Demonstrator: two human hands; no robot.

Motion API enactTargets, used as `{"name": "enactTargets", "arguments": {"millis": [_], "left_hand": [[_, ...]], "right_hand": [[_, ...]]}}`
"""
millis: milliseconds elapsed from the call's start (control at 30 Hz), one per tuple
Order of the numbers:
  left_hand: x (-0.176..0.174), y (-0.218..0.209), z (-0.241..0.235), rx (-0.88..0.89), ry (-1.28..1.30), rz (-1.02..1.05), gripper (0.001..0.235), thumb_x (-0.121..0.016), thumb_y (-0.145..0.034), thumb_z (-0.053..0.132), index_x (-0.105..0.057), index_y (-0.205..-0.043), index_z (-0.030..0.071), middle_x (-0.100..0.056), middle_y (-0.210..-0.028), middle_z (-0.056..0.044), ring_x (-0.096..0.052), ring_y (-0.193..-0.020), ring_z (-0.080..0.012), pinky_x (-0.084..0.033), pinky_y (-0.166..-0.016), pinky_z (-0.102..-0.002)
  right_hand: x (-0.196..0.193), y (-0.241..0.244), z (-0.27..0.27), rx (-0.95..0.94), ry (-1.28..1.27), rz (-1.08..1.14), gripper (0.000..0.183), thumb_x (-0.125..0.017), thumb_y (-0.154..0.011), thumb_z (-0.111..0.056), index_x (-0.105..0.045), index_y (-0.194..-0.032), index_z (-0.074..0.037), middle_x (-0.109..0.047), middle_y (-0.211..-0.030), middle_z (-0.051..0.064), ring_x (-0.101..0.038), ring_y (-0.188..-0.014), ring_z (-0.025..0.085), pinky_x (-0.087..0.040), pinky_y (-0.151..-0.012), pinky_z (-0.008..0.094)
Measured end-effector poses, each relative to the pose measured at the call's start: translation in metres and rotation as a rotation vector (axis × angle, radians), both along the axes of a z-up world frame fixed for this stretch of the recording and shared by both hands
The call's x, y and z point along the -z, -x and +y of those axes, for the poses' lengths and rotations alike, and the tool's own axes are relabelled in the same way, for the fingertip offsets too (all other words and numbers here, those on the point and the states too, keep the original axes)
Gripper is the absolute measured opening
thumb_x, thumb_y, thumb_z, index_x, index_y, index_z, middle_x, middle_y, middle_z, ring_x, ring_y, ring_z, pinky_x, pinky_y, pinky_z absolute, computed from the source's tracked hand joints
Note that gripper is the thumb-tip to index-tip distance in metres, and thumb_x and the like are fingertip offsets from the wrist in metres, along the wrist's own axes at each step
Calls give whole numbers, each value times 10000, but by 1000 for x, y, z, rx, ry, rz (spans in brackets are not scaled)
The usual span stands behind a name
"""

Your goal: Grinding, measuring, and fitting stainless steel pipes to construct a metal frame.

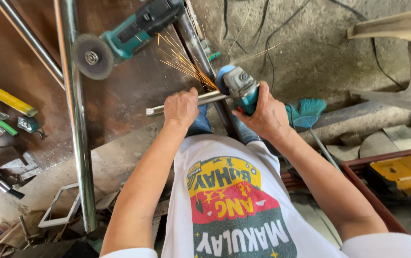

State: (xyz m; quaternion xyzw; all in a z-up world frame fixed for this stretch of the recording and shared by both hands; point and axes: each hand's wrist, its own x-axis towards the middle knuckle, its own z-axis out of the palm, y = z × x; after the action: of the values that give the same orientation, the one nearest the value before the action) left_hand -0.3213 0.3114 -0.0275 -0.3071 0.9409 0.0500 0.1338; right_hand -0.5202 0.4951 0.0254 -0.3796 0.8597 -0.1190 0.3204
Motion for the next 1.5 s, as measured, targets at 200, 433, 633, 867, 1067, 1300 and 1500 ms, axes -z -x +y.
{"name": "enactTargets", "arguments": {"millis": [200, 433, 633, 867, 1067, 1300, 1500], "left_hand": [[11, -4, -1, 5, 14, 18, 146, -535, -864, 125, -664, -920, 90, -676, -668, -172, -728, -650, -423, -562, -590, -525], [17, -11, 2, 31, 101, 69, 110, -543, -846, 138, -644, -876, 109, -659, -641, -146, -722, -618, -392, -559, -564, -493], [14, -13, 6, 30, 86, 96, 120, -548, -851, 128, -661, -878, 96, -659, -633, -153, -722, -612, -401, -558, -553, -501], [19, -11, 6, 0, 105, 76, 105, -542, -829, 123, -639, -865, 104, -661, -630, -147, -723, -605, -395, -565, -557, -501], [21, -10, 4, 1, 90, 72, 105, -540, -834, 119, -639, -862, 98, -661, -631, -158, -718, -600, -408, -559, -548, -515], [27, -12, 3, -20, 47, 43, 124, -521, -862, 135, -637, -877, 92, -664, -645, -173, -718, -618, -430, -558, -561, -539], [21, -9, 4, -15, 65, 46, 128, -521, -865, 128, -644, -882, 100, -669, -648, -161, -727, -627, -409, -568, -572, -512]], "right_hand": [[7, 6, 4, 13, 12, -4, 977, -813, -724, -611, -317, -1389, -94, -694, -1019, 206, -728, -896, 463, -575, -801, 551], [16, 21, 9, 94, -32, -96, 909, -823, -744, -588, -329, -1349, -123, -705, -1031, 228, -719, -960, 464, -568, -838, 566], [9, 18, 15, 207, -45, -123, 894, -840, -758, -580, -326, -1337, -133, -707, -1027, 233, -712, -982, 463, -566, -853, 543], [-6, 4, 0, 148, -41, -180, 893, -817, -764, -558, -309, -1357, -126, -702, -1060, 232, -710, -1003, 455, -564, -856, 548], [-7, 4, -3, 109, -39, -128, 926, -812, -768, -552, -299, -1396, -106, -694, -1073, 210, -716, -984, 455, -571, -844, 537], [2, 2, 1, 44, -23, -49, 976, -785, -762, -609, -287, -1425, -95, -683, -1073, 203, -720, -945, 461, -571, -836, 546], [3, -3, 4, 17, 13, -18, 986, -798, -746, -609, -305, -1422, -89, -683, -1058, 207, -728, -909, 462, -574, -813, 542]]}}
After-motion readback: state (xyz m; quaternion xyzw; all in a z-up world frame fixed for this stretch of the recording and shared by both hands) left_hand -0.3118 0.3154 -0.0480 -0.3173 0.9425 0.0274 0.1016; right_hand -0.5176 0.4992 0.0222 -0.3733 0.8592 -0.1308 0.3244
